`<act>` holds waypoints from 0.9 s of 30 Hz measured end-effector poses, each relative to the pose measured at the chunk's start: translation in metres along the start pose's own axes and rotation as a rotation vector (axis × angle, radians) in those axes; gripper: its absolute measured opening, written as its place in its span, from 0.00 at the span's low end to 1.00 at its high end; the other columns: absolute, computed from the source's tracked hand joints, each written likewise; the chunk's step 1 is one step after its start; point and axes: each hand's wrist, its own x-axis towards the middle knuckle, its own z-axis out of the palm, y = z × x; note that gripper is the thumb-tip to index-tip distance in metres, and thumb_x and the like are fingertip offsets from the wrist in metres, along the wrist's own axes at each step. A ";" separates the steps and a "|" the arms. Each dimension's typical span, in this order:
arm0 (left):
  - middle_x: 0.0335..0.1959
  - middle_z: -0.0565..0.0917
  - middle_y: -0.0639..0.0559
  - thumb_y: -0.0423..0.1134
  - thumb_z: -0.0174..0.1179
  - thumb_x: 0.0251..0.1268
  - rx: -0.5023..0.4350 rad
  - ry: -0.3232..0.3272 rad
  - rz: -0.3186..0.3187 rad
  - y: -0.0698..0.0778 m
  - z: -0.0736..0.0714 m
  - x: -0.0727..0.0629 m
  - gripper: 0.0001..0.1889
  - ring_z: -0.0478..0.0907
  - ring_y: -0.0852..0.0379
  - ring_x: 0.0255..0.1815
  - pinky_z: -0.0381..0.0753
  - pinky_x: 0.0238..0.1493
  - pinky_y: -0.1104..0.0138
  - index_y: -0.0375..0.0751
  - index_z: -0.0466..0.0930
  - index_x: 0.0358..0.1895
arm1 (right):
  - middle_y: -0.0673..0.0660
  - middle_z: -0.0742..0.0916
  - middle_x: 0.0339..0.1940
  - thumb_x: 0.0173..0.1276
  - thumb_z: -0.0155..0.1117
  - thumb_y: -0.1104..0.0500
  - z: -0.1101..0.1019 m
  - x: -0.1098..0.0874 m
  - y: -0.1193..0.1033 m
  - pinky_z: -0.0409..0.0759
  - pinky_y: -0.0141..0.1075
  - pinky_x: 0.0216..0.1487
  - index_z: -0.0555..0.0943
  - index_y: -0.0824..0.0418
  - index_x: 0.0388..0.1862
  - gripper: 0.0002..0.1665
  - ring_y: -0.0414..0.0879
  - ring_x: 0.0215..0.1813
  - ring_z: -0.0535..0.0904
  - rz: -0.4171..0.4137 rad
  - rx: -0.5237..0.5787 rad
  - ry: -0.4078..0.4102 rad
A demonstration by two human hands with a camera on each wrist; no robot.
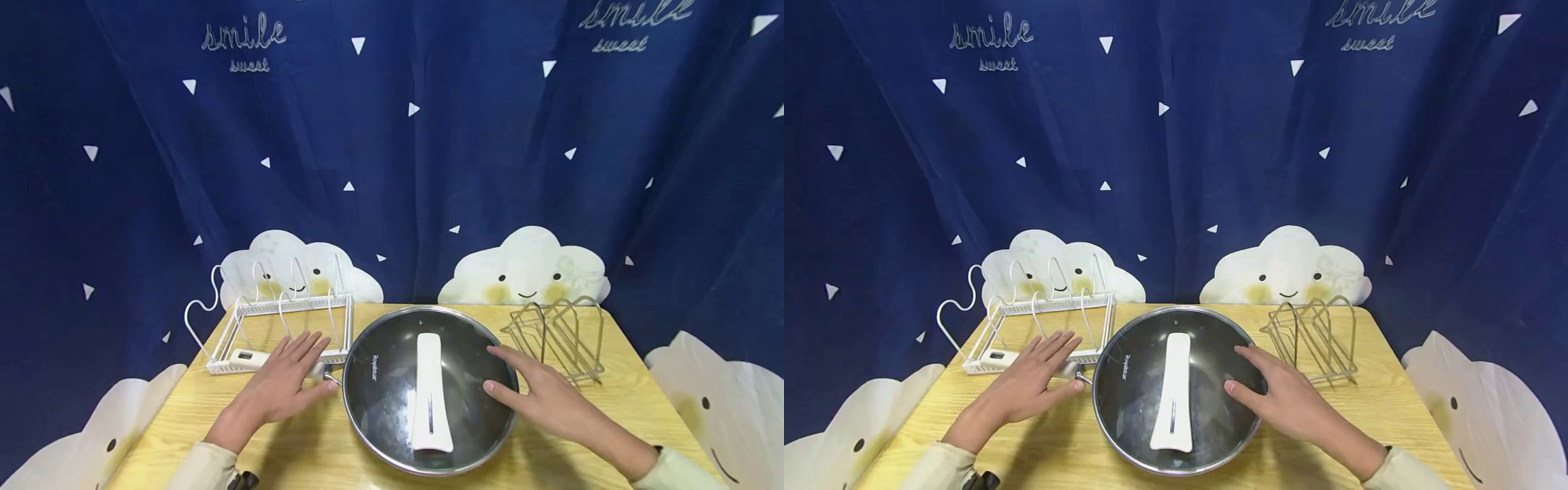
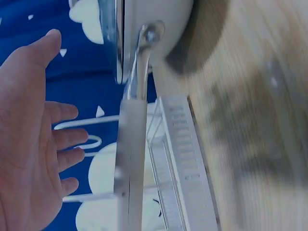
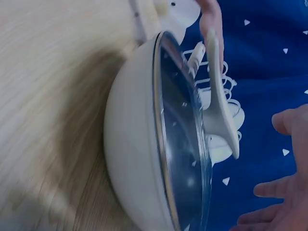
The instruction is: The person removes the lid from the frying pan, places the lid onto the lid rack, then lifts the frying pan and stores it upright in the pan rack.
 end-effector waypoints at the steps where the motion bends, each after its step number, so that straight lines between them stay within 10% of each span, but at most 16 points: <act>1: 0.77 0.66 0.40 0.67 0.54 0.70 0.000 0.000 0.002 -0.003 0.000 0.000 0.43 0.58 0.39 0.80 0.52 0.78 0.43 0.40 0.63 0.78 | 0.62 0.78 0.71 0.71 0.63 0.34 0.000 0.000 -0.002 0.78 0.62 0.55 0.73 0.48 0.74 0.37 0.62 0.63 0.80 0.005 0.033 -0.011; 15: 0.65 0.80 0.41 0.60 0.63 0.67 0.019 0.089 0.090 -0.035 0.003 0.011 0.34 0.75 0.41 0.68 0.66 0.72 0.44 0.37 0.77 0.66 | 0.73 0.77 0.67 0.80 0.55 0.52 0.009 0.015 -0.014 0.83 0.40 0.58 0.60 0.76 0.74 0.37 0.62 0.64 0.80 0.128 0.958 -0.269; 27: 0.53 0.87 0.42 0.60 0.62 0.68 0.041 0.033 0.028 -0.047 0.010 0.008 0.32 0.83 0.43 0.56 0.73 0.66 0.46 0.38 0.80 0.63 | 0.63 0.87 0.54 0.79 0.53 0.51 0.036 0.011 -0.022 0.87 0.45 0.50 0.66 0.76 0.66 0.31 0.52 0.47 0.88 0.305 1.133 -0.375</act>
